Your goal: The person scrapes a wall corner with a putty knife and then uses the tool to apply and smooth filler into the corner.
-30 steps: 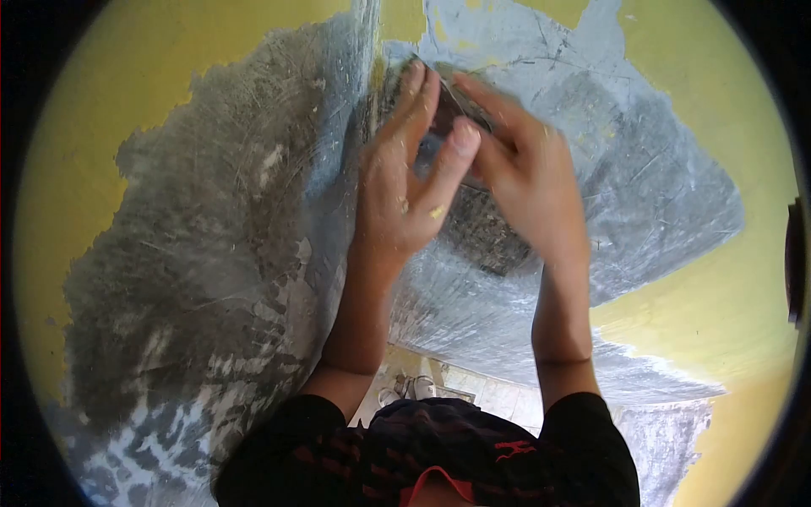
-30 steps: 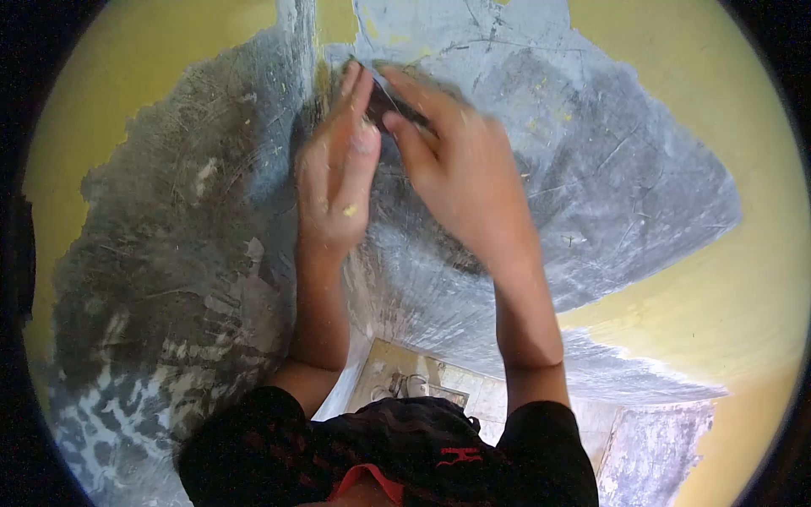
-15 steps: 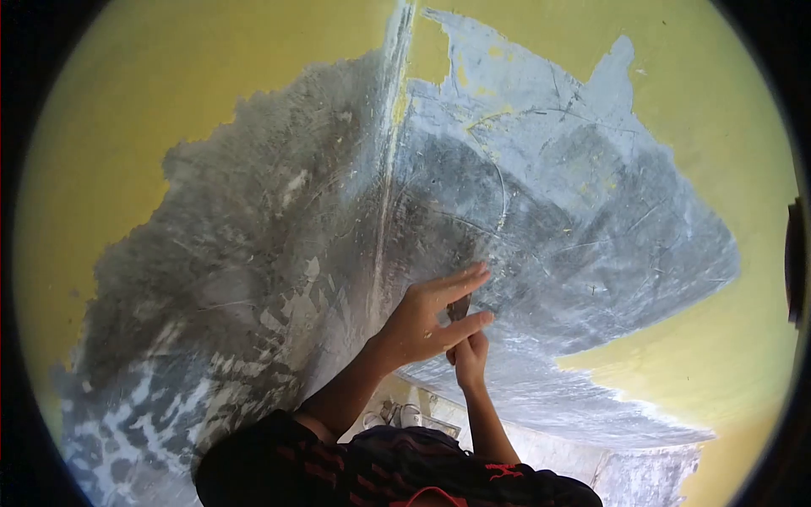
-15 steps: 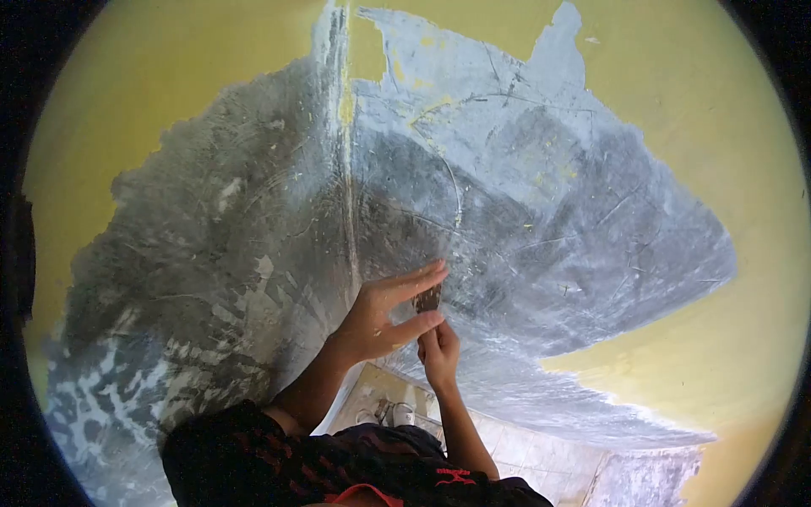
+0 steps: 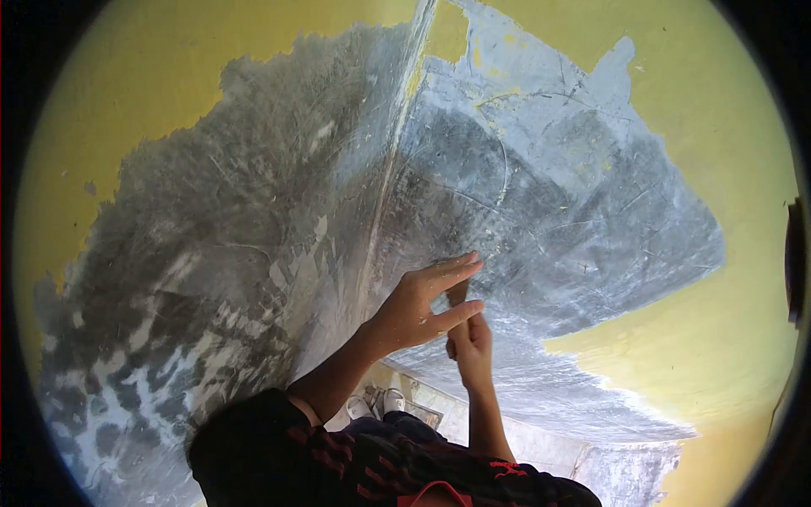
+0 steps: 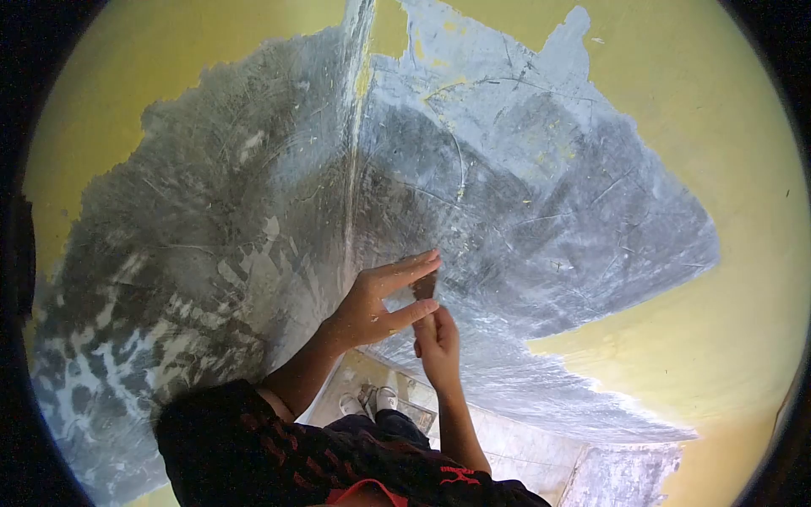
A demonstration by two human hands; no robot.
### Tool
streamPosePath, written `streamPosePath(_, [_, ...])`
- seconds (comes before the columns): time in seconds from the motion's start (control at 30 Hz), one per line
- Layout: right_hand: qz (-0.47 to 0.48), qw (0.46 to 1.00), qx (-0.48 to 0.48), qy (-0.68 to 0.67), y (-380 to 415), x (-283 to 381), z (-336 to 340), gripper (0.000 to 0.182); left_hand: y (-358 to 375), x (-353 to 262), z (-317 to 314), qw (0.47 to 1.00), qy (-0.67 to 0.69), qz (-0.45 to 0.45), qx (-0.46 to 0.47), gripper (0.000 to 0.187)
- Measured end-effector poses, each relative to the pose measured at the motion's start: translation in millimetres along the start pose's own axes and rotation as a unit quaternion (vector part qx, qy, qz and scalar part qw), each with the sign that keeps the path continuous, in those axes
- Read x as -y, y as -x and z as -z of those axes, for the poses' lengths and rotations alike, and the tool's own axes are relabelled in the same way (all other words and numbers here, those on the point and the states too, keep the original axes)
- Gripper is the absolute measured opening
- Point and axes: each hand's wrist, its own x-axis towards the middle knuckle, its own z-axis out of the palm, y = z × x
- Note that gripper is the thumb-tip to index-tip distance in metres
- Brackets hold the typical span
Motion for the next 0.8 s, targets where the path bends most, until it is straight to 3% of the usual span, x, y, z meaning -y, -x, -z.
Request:
streamPosePath(0.13, [0.12,0.99,-0.07,-0.016,-2,14,12,0.032,2,-6,-1,1.0,-0.004,-0.021,-0.003,0.066])
streamPosePath(0.47, [0.139,0.985,-0.084,-0.057,-26,-3,10,0.032,1,25,-19,0.993,-0.107,-0.035,0.048,0.085])
streamPosePath(0.7, [0.152,0.977,-0.098,-0.108,-45,-18,-6,0.033,-2,44,-16,0.988,-0.138,-0.071,0.016,0.085])
streamPosePath(0.8, [0.16,0.98,-0.053,-0.102,-46,-16,-10,0.032,-2,49,-16,0.983,-0.162,-0.079,0.019,0.087])
